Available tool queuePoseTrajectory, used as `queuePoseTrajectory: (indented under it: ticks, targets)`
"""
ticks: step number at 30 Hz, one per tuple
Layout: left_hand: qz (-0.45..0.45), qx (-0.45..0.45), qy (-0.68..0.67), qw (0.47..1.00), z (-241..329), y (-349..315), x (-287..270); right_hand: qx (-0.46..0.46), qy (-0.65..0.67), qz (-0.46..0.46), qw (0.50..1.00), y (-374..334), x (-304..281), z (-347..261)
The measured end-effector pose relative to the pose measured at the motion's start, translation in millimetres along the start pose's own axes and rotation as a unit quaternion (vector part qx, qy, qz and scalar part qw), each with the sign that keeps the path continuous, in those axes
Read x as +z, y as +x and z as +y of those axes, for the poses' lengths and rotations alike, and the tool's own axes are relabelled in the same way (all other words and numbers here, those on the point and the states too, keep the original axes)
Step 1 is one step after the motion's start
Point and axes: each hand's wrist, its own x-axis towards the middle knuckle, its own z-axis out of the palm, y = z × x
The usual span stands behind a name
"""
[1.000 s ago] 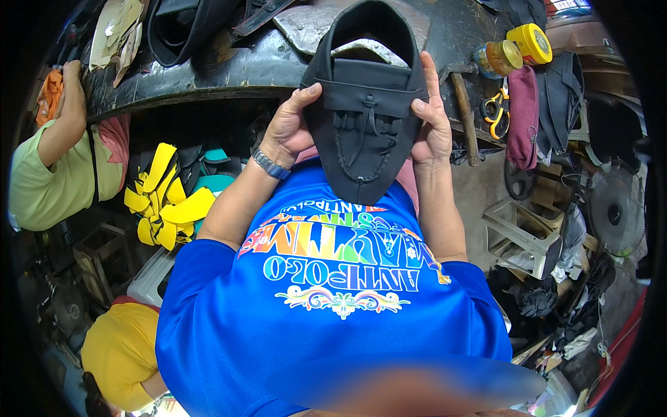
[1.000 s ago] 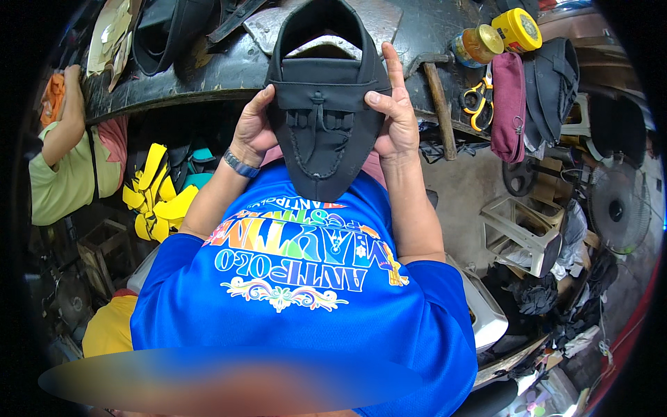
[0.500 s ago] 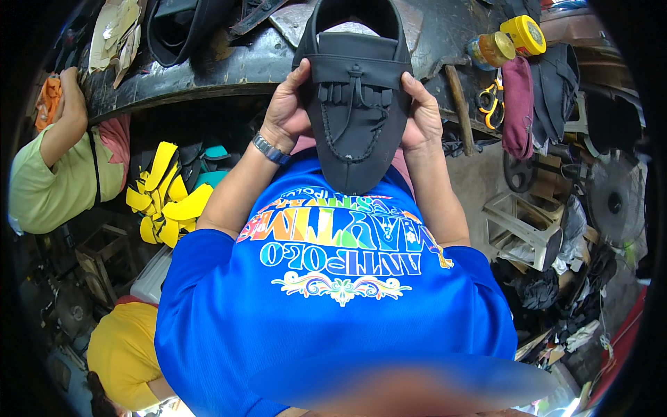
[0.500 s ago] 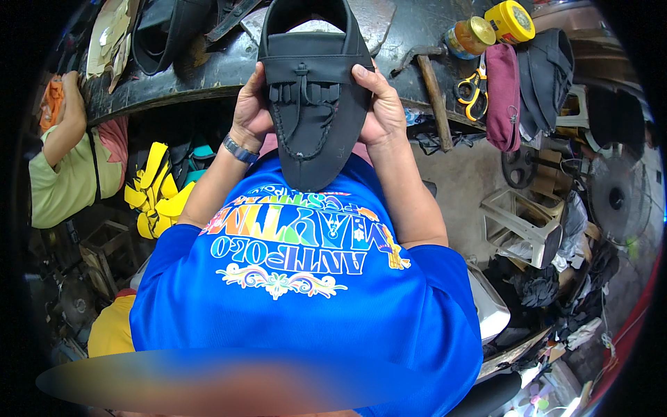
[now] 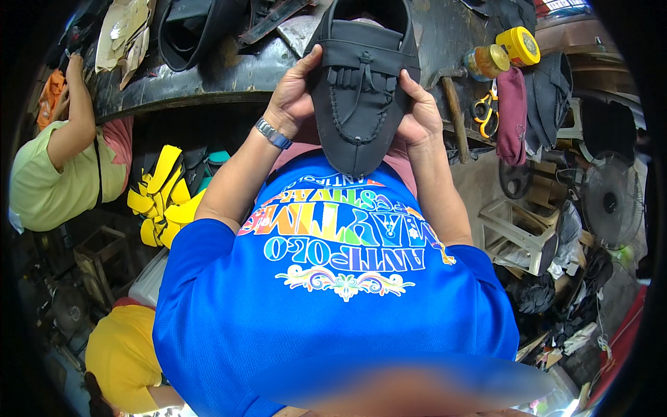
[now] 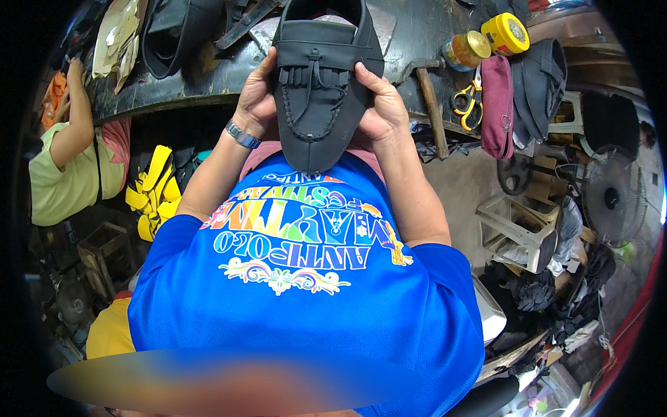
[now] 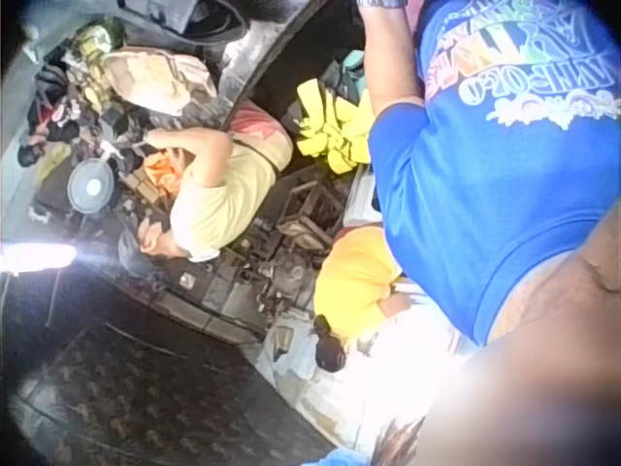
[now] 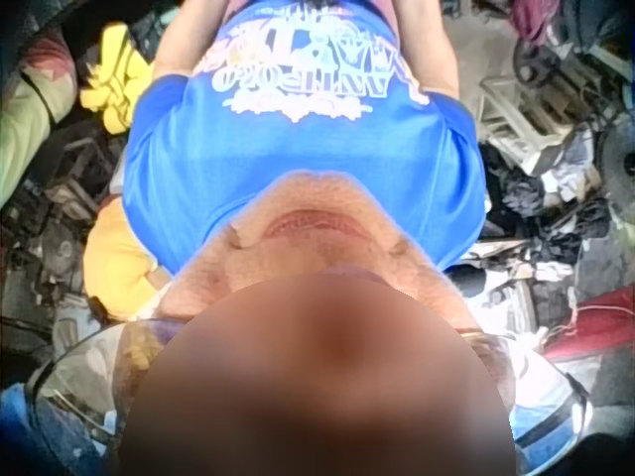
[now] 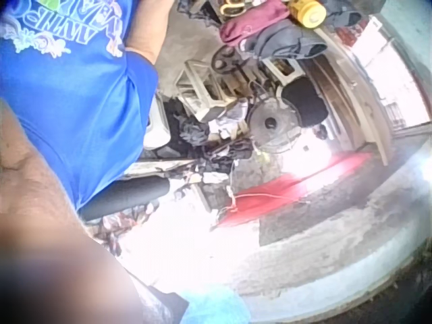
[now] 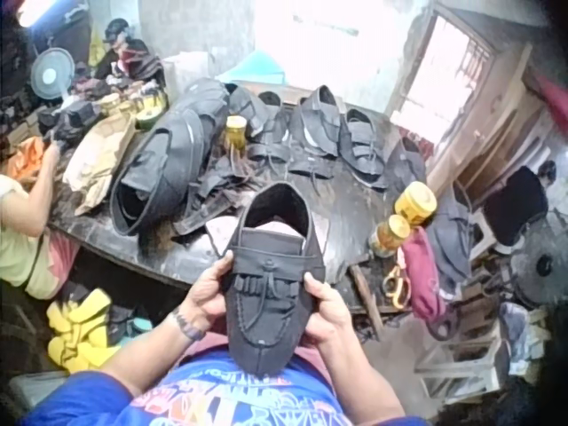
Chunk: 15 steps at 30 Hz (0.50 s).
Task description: The person repeatedly picks up black slip-on shoes from a workbench, turns them over, and inspects the uppers, soles, and interiors. The person handles multiple shoes one at a time, placing each back on the bench after inspection.
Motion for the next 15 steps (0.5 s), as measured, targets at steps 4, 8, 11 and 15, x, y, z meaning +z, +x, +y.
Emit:
queuePoseTrajectory:
  ticks: [4,8,11,15]
  targets:
    - [-0.038,-0.024,0.0,0.999,12.6,17.0,6.1,-0.047,-0.062,0.016,0.997,8.2,19.0,-7.5]
    - [-0.017,0.037,0.246,0.968,41.2,45.0,36.7,-0.168,-0.241,-0.047,0.955,6.2,58.6,-29.0]
    - [0.097,0.224,0.544,0.803,63.0,52.7,66.9,-0.395,-0.678,-0.063,0.617,8.1,82.0,-43.2]
    - [0.024,0.189,0.352,0.917,90.2,32.5,91.7,-0.511,-0.83,-0.122,0.189,45.8,71.6,-42.0]
